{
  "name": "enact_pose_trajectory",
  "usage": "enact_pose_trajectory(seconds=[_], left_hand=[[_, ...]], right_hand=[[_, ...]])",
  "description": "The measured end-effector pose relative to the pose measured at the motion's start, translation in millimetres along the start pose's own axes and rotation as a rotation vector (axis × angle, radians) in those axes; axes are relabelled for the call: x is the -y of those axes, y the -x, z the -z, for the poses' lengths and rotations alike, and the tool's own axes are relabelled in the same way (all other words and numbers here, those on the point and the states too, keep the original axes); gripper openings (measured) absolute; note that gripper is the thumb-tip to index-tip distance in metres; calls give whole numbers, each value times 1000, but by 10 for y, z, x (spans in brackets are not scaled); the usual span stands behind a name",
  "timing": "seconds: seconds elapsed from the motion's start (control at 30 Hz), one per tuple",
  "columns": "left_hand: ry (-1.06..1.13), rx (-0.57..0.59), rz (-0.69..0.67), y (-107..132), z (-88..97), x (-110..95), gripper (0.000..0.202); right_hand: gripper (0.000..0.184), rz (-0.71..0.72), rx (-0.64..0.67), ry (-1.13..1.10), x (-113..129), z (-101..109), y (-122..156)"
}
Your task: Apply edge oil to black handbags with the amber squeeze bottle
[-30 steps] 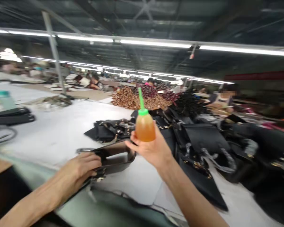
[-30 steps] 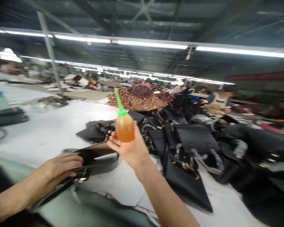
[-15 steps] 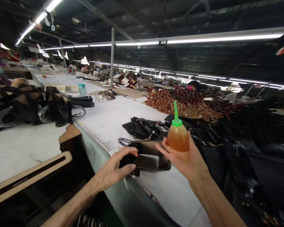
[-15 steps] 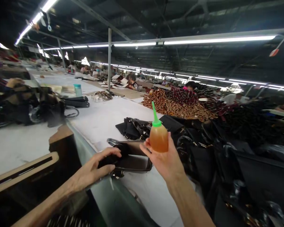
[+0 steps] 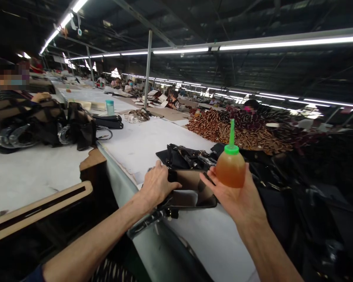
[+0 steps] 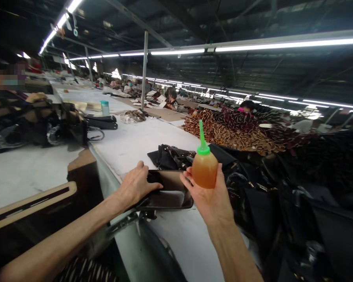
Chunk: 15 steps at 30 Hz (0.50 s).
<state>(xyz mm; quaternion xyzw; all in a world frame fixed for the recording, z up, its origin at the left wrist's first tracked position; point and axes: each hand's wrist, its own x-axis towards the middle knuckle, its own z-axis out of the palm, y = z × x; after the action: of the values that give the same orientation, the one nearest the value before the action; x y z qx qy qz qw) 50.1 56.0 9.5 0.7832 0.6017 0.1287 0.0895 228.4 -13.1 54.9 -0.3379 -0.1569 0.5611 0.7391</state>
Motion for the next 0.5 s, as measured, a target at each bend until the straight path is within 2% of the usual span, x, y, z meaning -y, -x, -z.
enact_pose_trajectory(seconds=[0.2,0.3,0.37,0.5], left_hand=[[-116,-27,-74,-238,-22,65,49],[-116,-85,-70,-302,-52,128,44],[-7,-65,11,-331,-98,183,39],[362,60,172,-392,-223,284,26]], right_hand=[[46,-10,-4,7,17,-62,16],[45,-14,-19,-2,14,-98,20],[45,-19,-23,-17,5,-119,17],[41,-23,-17,-46,-23,-165,13]])
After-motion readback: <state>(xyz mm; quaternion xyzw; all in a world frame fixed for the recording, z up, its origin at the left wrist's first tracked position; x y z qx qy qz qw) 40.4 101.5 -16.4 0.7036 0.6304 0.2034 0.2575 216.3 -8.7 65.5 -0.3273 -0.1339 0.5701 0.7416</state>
